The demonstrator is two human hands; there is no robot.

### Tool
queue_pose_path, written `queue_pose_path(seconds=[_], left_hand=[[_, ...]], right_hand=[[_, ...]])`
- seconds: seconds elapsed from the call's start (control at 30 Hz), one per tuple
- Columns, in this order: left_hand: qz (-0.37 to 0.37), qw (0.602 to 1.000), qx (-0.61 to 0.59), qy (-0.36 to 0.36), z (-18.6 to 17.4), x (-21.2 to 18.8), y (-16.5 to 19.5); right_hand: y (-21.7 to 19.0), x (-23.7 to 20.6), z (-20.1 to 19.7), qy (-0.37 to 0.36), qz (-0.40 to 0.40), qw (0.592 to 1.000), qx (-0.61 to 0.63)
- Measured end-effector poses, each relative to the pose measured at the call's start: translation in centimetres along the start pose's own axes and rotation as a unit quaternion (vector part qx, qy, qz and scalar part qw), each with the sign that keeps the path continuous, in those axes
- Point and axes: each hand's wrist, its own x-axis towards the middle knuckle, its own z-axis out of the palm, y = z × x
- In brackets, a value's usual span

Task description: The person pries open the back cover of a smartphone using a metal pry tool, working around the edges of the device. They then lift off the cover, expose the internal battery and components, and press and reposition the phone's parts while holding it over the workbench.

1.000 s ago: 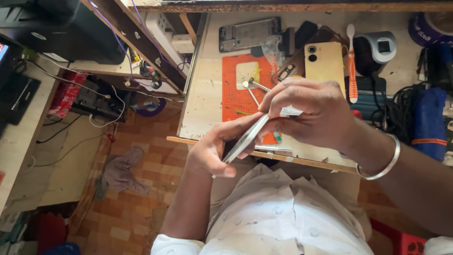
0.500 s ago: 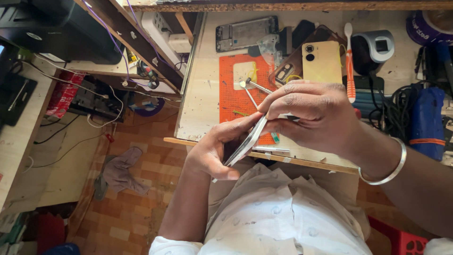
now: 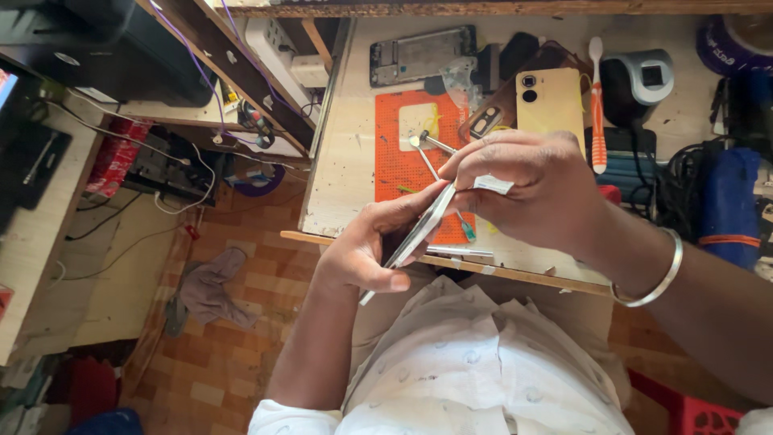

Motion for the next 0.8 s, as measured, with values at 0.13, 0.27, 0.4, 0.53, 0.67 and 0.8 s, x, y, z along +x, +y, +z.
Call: queue_pose_path(seconds=[0.13,0.27,0.4,0.53,0.67,0.8], left_hand=[[-0.017,0.998,-0.054,-0.02,-0.4,-0.5,-0.5],[-0.027,0.979,-0.193,-0.063,-0.9,-0.3,-1.1],[0.03,0.922,-0.372,-0.104,-1.8,0.0,-1.5],[0.106,0.936,-0.335,-0.032,-2.7,-0.6,-1.9],[0.14,0.961,-0.11,0.214,-3.4,-0.6,-1.1],[0.149,0.893,0.29,0.31,-2.7,-0.1,2.5]], right_hand=[[0.6,0.3,-0.6,-0.044,0.005,0.999,0.026],[0.9,0.0,-0.3,-0.072,0.077,0.99,0.095],[1.7,0.2,1.0,-0.042,0.214,0.93,0.297],[2.7,0.4,1.1,0.042,0.305,0.882,0.357],[3.3,0.7,0.8,0.086,0.326,0.859,0.385],[3.4,0.9,1.2,0.112,0.311,0.85,0.411]])
